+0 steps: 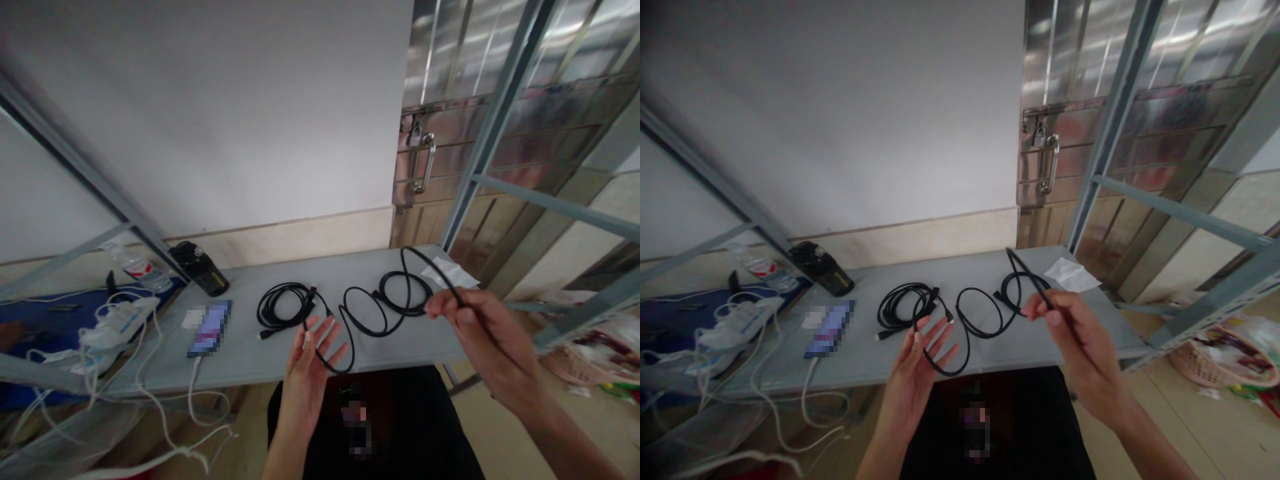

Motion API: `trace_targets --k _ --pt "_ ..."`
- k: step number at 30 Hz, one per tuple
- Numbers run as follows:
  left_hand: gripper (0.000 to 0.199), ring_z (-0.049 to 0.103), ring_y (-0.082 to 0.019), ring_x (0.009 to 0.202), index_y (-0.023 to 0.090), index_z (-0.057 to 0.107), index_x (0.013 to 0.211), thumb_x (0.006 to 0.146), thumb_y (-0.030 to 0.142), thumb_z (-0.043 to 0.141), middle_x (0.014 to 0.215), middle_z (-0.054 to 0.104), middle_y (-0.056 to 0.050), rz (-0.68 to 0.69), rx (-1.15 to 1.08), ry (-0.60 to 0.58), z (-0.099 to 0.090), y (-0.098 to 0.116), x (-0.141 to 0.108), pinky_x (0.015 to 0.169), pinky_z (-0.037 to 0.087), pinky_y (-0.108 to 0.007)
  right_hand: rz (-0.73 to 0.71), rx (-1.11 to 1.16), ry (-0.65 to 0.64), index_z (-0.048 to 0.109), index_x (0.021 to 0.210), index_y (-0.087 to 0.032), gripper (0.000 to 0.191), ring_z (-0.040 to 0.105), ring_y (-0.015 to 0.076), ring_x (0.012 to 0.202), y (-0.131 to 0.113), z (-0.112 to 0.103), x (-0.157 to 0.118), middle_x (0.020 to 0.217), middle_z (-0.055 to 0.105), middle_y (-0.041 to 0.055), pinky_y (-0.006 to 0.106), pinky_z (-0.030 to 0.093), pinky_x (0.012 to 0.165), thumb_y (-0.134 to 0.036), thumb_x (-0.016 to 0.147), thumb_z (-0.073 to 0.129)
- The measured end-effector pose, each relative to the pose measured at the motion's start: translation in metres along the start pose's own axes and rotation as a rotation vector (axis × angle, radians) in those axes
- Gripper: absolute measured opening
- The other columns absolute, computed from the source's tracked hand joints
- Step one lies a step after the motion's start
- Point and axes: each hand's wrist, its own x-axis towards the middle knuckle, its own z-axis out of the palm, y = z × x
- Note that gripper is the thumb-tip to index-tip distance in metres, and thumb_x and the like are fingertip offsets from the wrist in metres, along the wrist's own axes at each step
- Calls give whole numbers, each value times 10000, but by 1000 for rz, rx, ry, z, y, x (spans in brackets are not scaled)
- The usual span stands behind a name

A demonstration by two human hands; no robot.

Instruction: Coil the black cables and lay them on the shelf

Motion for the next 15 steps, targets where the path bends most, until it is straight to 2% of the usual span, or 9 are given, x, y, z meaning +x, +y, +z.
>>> trace_targets --k 3,6,9,12,15 --pt "593 698 -420 1441 290 686 1487 960 444 909 1479 766 -194 -68 -53 27 0 -12 -2 1164 586 -670 30 -73 -272 684 1324 -300 209 715 218 1237 1 23 -17 1290 739 88 336 608 1049 -320 1193 523" --pt "662 717 -400 1422 288 623 1571 977 411 888 1466 773 -192 -117 -98 46 -9 -16 -7 1183 580 -631 53 -56 -450 629 1373 -309 218 644 213 1411 6 38 -26 1450 679 97 357 543 1209 -294 1201 496" --pt "518 740 -345 1393 284 699 1482 997 375 855 1421 804 -142 -152 -120 64 -22 -18 -14 1202 580 -539 55 -83 -609 619 1359 -298 226 607 210 1472 15 51 -29 1501 647 99 374 496 1280 -255 1199 465" --pt "335 786 -287 1290 263 793 1318 1014 402 825 1309 846 -100 -177 -133 66 -33 -21 -17 1163 603 -439 51 -177 -726 606 1430 -297 319 608 198 1490 25 64 -35 1544 632 87 374 480 1313 -174 1178 456" --pt "334 797 -280 1234 226 828 1231 1024 487 806 1268 851 -112 -208 -138 47 -33 -25 -16 1152 604 -417 -26 -297 -794 614 1448 -279 408 591 214 1528 40 76 -44 1575 631 87 413 459 1349 -70 1125 481"
